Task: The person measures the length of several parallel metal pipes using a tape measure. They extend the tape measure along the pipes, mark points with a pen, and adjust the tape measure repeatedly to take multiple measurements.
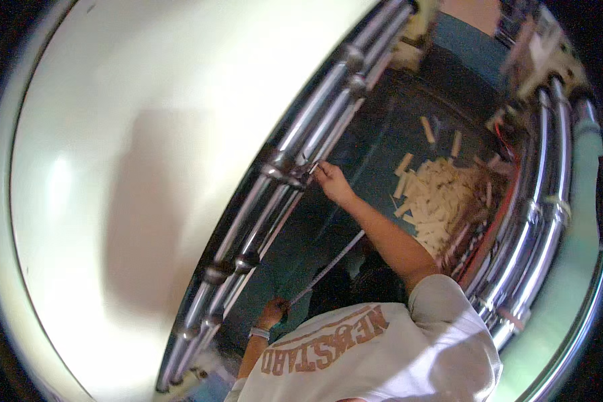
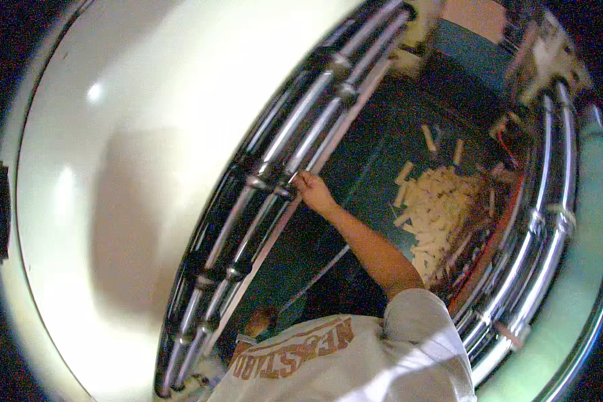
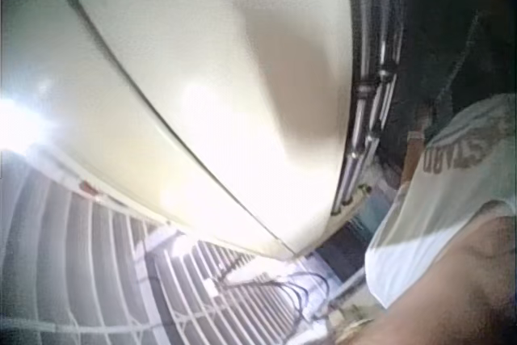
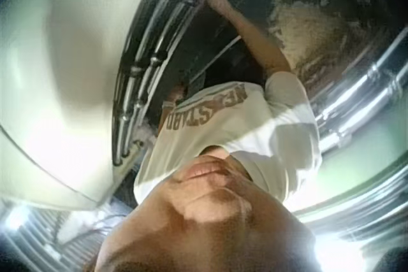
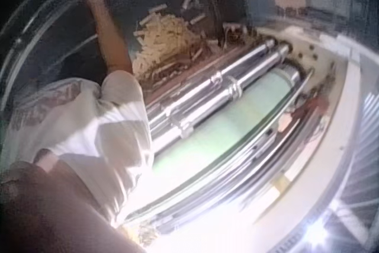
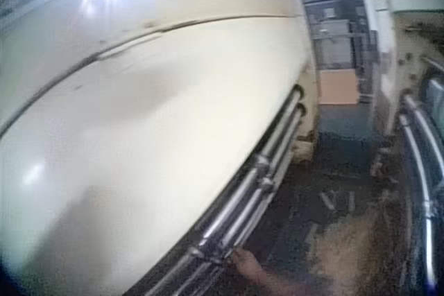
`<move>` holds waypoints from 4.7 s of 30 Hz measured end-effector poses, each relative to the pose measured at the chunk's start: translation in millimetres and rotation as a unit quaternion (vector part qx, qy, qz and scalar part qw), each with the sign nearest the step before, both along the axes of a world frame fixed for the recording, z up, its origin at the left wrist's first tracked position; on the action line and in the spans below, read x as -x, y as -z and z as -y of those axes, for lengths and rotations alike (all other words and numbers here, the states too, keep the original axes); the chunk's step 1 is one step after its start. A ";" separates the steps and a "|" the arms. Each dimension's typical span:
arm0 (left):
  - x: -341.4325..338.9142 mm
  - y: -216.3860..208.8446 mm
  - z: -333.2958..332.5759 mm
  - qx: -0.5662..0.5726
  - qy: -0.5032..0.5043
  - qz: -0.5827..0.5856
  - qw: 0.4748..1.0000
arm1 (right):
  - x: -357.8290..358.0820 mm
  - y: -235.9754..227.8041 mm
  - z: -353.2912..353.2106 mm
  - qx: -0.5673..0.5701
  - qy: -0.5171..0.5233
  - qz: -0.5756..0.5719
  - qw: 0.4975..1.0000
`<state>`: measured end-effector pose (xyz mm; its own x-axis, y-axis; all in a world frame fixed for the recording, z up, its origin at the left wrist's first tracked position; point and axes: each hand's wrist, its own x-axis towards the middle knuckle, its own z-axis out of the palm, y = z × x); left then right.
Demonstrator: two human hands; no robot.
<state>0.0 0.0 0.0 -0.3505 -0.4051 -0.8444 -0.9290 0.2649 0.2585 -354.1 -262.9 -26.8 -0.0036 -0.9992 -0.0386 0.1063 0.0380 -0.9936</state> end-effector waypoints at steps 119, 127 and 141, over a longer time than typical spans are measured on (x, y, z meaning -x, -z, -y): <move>453.0 -99.0 -76.5 -0.051 0.804 -0.144 0.575 | -171.6 79.7 -727.6 0.515 0.796 0.298 -0.113; 496.0 -109.3 -88.7 0.014 0.848 -0.141 0.511 | -148.6 74.4 -712.7 0.451 0.836 0.251 -0.185; 462.8 -93.7 -119.8 -0.013 0.852 -0.118 0.510 | -167.2 62.3 -715.2 0.517 0.791 0.276 -0.175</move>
